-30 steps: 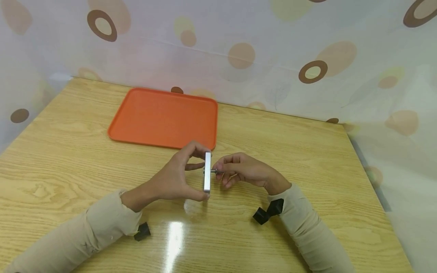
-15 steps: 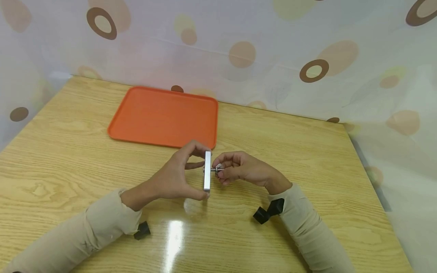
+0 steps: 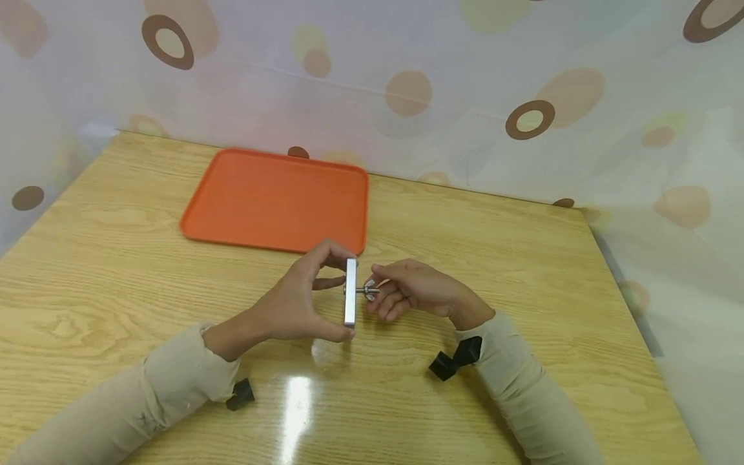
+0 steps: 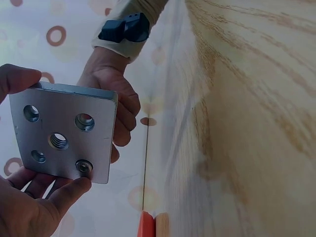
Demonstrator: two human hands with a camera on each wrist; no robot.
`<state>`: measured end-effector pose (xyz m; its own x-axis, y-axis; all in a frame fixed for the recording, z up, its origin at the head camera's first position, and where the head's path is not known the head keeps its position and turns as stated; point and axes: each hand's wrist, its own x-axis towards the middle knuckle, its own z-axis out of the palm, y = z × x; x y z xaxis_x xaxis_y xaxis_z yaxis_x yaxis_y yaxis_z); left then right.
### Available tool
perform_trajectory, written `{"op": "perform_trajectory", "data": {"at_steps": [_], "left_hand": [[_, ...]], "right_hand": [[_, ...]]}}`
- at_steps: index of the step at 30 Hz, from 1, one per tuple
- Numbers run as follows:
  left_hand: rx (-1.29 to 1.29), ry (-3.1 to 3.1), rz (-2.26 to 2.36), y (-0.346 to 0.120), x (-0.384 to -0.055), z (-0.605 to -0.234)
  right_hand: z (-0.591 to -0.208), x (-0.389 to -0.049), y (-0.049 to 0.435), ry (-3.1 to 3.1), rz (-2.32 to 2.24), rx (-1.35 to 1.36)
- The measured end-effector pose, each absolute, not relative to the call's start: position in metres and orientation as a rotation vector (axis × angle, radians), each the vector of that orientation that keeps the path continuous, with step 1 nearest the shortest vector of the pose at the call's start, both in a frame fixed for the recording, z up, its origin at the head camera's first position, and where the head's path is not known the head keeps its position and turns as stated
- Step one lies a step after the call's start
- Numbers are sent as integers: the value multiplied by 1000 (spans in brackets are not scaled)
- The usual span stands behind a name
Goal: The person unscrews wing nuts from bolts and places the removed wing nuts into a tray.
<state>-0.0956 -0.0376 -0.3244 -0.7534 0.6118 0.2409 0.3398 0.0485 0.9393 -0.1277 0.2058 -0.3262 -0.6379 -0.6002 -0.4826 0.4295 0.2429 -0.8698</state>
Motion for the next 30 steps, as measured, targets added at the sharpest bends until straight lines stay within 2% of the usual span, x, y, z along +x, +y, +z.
{"op": "perform_trajectory", "data": {"at_steps": [30], "left_hand": [[968,2115,1771,-40,-96,-323]], "right_hand": [[-325,-125,205,1684,-1561,-328]]}}
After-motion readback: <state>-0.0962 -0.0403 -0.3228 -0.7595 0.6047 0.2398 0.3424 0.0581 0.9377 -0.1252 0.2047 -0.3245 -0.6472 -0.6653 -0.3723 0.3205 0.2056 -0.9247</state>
